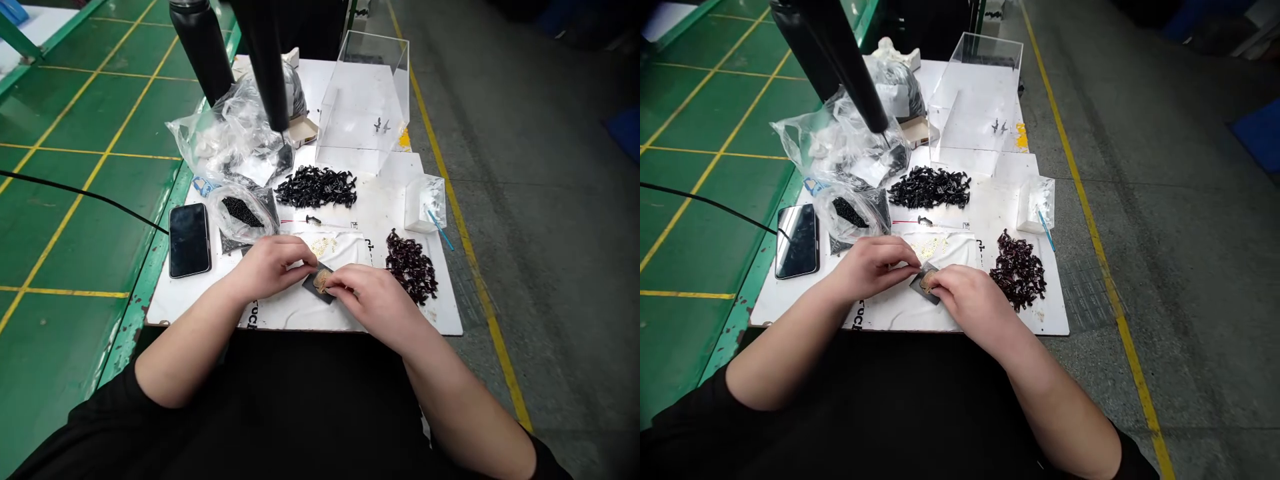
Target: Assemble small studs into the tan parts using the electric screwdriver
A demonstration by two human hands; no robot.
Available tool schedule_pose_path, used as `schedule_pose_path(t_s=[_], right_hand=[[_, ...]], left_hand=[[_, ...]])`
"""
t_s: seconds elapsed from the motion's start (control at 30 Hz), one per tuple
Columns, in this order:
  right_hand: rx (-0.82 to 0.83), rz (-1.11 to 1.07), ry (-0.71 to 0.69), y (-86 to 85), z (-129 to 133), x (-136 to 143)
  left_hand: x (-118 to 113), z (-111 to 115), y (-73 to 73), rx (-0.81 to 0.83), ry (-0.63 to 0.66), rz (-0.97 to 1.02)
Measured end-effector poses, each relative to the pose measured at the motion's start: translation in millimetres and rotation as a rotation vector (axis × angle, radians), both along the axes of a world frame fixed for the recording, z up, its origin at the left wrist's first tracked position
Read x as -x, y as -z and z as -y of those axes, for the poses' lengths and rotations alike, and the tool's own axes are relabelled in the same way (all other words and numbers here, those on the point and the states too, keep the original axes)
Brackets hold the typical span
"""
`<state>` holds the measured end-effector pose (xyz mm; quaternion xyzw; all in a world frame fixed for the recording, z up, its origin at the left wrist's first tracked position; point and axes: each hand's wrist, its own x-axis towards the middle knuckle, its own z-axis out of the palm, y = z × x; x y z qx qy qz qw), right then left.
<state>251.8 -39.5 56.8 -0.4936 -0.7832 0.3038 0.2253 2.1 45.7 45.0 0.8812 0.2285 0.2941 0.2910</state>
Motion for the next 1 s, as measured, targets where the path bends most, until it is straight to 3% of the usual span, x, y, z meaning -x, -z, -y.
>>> schedule_pose_path(t_s=[0.23,0.5,0.87,1.0], right_hand=[[-0.169,-0.038,-0.046,20.0,-1.6,3.7],[-0.144,0.015,0.065,17.2,-1.7,-9.5],[-0.176,0.027,0.042,25.3,-2.3,-4.0],[-0.153,0.024,0.077,19.5,-1.9,-5.3]], left_hand=[[4.4,-0.6,11.3,0.087,0.057,0.011],[0.6,1.9,14.1,0.058,0.067,-0.055],[-9.1,7.9,14.0,0.07,0.117,-0.121],[-12.1,9.8,15.7,0.034,0.107,-0.167]])
